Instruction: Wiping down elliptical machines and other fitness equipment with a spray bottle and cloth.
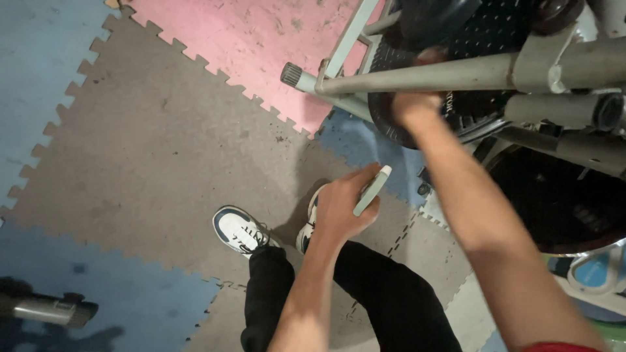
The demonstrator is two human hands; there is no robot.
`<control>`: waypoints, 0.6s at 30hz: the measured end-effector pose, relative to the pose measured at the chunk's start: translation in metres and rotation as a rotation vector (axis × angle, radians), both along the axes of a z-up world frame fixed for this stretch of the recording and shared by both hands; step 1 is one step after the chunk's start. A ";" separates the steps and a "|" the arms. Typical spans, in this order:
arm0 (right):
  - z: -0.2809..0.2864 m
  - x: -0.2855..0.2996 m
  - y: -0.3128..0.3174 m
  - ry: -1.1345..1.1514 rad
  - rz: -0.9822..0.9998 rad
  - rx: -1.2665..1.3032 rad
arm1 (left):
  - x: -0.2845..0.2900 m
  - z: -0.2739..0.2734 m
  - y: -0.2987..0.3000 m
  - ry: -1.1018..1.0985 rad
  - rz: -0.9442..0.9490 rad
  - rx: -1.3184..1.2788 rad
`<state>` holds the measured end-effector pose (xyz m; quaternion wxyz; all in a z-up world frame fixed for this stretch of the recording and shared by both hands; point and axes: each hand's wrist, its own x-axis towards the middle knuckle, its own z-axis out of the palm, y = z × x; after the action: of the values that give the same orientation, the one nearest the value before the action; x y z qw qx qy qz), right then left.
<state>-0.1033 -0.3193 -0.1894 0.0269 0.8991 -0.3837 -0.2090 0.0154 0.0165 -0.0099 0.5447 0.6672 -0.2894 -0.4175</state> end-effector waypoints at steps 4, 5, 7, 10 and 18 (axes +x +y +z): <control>0.021 0.016 0.104 0.526 0.126 -0.008 | 0.001 -0.009 0.004 0.006 -0.050 0.027; 0.036 0.014 0.125 0.594 0.133 0.119 | 0.004 -0.008 0.007 -0.001 -0.027 0.014; 0.062 0.006 0.141 0.663 0.137 0.242 | 0.007 -0.007 0.005 -0.006 -0.002 -0.003; 0.115 0.001 0.140 0.888 0.461 0.098 | 0.008 -0.008 0.006 -0.003 -0.007 -0.030; 0.156 -0.016 0.038 0.530 0.143 -0.128 | 0.000 -0.011 0.006 -0.023 0.022 -0.066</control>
<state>-0.1192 -0.2816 -0.0331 0.1976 0.8344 -0.3111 -0.4098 0.0159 0.0229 -0.0213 0.5675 0.6568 -0.3017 -0.3943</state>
